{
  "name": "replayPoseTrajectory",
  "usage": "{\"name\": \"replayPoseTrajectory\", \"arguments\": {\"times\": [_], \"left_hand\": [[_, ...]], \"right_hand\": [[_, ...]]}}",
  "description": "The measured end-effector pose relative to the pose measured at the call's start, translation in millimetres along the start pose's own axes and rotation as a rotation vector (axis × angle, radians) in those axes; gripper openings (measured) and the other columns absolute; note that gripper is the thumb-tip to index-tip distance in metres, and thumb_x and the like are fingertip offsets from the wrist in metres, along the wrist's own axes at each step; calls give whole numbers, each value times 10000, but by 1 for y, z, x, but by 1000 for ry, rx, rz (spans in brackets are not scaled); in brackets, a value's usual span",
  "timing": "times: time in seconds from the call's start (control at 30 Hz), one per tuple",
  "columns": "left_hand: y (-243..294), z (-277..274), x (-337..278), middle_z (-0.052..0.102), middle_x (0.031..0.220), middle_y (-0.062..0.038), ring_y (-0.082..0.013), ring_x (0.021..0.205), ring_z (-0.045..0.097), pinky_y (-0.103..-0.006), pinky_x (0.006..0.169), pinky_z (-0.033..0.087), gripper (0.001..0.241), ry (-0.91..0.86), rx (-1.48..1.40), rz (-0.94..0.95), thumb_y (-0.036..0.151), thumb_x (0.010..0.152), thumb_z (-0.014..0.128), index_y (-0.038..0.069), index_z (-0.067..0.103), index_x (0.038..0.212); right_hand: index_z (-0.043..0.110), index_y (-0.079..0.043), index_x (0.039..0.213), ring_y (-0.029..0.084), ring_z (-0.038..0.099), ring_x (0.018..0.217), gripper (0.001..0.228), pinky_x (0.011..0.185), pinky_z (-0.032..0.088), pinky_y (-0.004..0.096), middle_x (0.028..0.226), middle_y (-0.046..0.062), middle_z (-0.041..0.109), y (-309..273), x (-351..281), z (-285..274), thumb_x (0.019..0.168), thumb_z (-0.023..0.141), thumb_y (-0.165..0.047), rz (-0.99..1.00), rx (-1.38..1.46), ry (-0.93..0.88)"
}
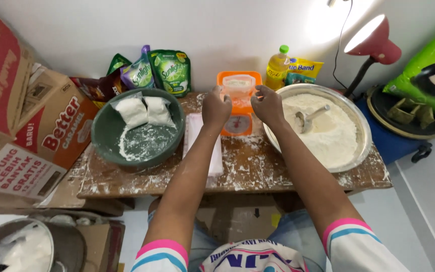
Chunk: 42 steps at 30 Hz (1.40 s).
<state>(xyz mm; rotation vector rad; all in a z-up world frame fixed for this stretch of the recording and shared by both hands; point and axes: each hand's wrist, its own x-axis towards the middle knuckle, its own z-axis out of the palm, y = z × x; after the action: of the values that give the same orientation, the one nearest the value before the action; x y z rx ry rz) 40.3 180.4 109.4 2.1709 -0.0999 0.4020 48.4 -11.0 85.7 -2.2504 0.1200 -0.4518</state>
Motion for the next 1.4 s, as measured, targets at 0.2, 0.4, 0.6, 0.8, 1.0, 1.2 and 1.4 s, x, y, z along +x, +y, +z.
{"name": "replayPoseTrajectory", "arguments": {"times": [0.2, 0.4, 0.6, 0.8, 1.0, 1.2, 1.4], "left_hand": [[7, -22, -49, 679, 1181, -305, -471, 1178, 641, -560, 994, 535, 458, -25, -94, 4, 247, 930, 587, 15, 635, 1322], [0, -21, -84, 674, 1213, -236, -430, 1204, 639, -526, 1004, 538, 481, -47, -134, -25, 312, 926, 623, 41, 640, 1323], [-6, -22, -93, 706, 1121, -160, -378, 1178, 658, -477, 998, 534, 363, -51, -163, -23, 306, 904, 632, 95, 687, 1195], [-2, -30, -95, 663, 1271, -279, -444, 1271, 592, -532, 1102, 472, 448, -22, -173, 30, 147, 889, 571, 35, 642, 1317], [0, -34, -96, 661, 1332, -207, -369, 1326, 578, -460, 1146, 456, 511, -54, -193, -48, 53, 866, 518, 78, 627, 1366], [-2, -33, -95, 678, 1289, -211, -388, 1297, 593, -491, 1120, 477, 440, -57, -179, -34, 58, 896, 509, 102, 637, 1314], [-10, -31, -87, 678, 1307, -213, -371, 1294, 606, -456, 1111, 491, 428, -51, -198, -38, 139, 941, 541, 67, 643, 1350]], "right_hand": [[713, -80, 1273, 326, 732, 1052, 439, 902, 607, 405, 1181, 179, 745, -12, -51, -13, 858, 660, -212, -8, 87, 14], [694, -87, 1301, 305, 720, 1092, 466, 915, 616, 391, 1235, 169, 726, -16, -81, -18, 859, 672, -235, -5, 100, -9], [673, -42, 1333, 358, 696, 1131, 497, 933, 603, 419, 1291, 231, 682, -9, -101, -19, 863, 698, -200, -20, 172, -14], [675, -15, 1310, 397, 684, 1137, 468, 955, 598, 434, 1293, 262, 669, -28, -109, -32, 868, 649, -165, -5, 202, -12], [702, -44, 1268, 378, 714, 1078, 437, 906, 608, 413, 1235, 216, 711, -25, -106, -37, 847, 619, -124, -35, 145, 2], [715, -63, 1244, 371, 728, 1036, 422, 865, 619, 429, 1213, 209, 720, -12, -98, -32, 835, 630, -126, -57, 114, 14], [699, -76, 1280, 358, 730, 1042, 435, 864, 614, 424, 1238, 204, 711, -1, -96, -37, 854, 640, -142, -16, 100, 18]]}}
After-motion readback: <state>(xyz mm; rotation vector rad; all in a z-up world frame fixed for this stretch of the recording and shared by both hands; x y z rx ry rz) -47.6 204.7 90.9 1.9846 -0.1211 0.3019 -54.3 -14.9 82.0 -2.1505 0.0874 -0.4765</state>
